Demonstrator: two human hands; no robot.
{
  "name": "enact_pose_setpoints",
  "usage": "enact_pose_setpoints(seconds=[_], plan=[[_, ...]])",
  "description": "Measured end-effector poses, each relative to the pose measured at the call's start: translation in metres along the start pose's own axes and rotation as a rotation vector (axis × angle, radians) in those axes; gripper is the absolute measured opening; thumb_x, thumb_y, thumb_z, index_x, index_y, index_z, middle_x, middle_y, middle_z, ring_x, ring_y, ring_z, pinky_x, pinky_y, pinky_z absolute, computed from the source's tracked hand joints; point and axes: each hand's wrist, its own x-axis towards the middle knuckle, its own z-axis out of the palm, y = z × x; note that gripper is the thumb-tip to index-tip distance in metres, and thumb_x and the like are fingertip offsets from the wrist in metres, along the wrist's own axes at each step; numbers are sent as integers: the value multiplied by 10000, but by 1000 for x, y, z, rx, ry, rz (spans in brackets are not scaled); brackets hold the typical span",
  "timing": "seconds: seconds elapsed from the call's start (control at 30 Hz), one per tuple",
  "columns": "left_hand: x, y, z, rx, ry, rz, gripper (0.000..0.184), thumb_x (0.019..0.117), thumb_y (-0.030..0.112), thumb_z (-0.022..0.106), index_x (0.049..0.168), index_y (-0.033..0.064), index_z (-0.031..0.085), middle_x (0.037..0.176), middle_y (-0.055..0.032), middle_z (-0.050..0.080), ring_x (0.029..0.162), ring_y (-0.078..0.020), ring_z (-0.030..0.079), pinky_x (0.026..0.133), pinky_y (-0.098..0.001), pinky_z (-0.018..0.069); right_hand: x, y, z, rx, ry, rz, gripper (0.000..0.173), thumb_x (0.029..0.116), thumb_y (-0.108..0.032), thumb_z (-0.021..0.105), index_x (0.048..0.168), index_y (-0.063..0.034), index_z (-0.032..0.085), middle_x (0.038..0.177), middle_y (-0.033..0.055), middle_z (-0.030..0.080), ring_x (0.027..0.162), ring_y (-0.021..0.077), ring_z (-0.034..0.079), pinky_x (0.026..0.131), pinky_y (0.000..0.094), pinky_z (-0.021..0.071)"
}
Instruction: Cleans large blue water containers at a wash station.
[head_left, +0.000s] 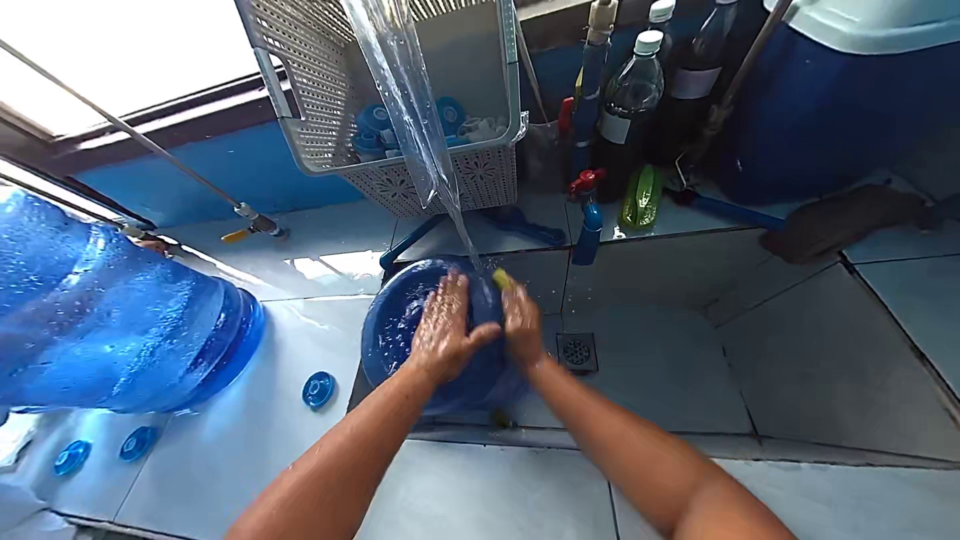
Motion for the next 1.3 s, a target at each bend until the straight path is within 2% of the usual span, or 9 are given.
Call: enact_pose_setpoints(seconds=[0.1, 0.23, 0.4, 0.57, 0.73, 0.9, 1.07, 1.2, 1.3], plan=[[14, 12, -2, -50, 87, -226, 984, 1012, 630, 412, 1593, -97, 92, 1673, -308, 63, 1574, -407, 67, 1271, -540, 89, -24, -1, 13, -19, 51, -100, 489, 1006, -109, 405, 1372, 202, 497, 1428, 380, 510, 1379, 455, 489, 1184, 506, 363], [-19, 24, 1, 59, -195, 41, 1142, 924, 791, 395, 1607, -69, 81, 1693, -262, 27, 1586, -364, -1, 1281, -522, 35, 45, 2, -25, 19, -183, 48, 408, 1115, -193, 382, 1379, 36, 593, 1386, 233, 616, 1295, 331, 589, 1116, 492, 445], [21, 7, -7, -61, 60, -215, 943, 1018, 599, 433, 1596, -82, 133, 1679, -289, 87, 1576, -393, 78, 1270, -558, 72, -29, -2, 25, -4, 73, -77, 500, 1023, -119, 398, 1377, 227, 469, 1434, 416, 477, 1387, 494, 465, 1197, 533, 340], [-12, 32, 4, 41, -150, 82, 1077, 942, 749, 424, 1613, -45, 139, 1696, -248, 58, 1586, -368, 21, 1278, -531, 38, 72, 7, -29, -37, -237, 245, 390, 1110, -155, 413, 1249, 124, 647, 1278, 294, 657, 1248, 369, 611, 1105, 514, 427], [28, 20, 0, -6, 75, -192, 1023, 975, 681, 427, 1603, -69, 125, 1689, -264, 77, 1582, -371, 68, 1266, -554, 46, -19, 3, -6, 46, 123, 19, 452, 1014, -47, 397, 1378, 204, 487, 1426, 385, 499, 1380, 423, 486, 1187, 457, 364], [-7, 38, 11, 30, -160, 95, 1269, 830, 878, 439, 1595, -88, 136, 1683, -282, 70, 1579, -396, 46, 1275, -538, 52, 53, 12, -49, -26, -170, 152, 389, 1110, -149, 382, 1302, 95, 617, 1302, 282, 638, 1231, 369, 608, 1082, 514, 453], [31, 23, -4, -28, -3, -170, 1093, 940, 683, 530, 1607, -66, 96, 1689, -272, 46, 1583, -379, 25, 1262, -577, 19, -16, 2, 0, 11, 154, -14, 444, 996, -34, 426, 1361, 206, 500, 1398, 386, 521, 1347, 444, 511, 1171, 484, 379], [11, 39, 14, -16, -48, 4, 1289, 835, 830, 499, 1589, -110, 43, 1669, -323, -29, 1570, -432, -15, 1270, -541, 46, 47, 5, -46, -10, -149, 102, 369, 1085, -66, 397, 1339, 124, 585, 1365, 294, 606, 1299, 359, 577, 1138, 460, 419], [18, 36, 7, 52, -98, -59, 1221, 878, 794, 501, 1608, -61, 26, 1691, -263, -46, 1582, -378, -52, 1258, -567, -20, 40, 10, -42, -239, -49, 104, 373, 1095, -90, 382, 1272, 139, 618, 1309, 310, 626, 1253, 419, 597, 1090, 539, 447]])
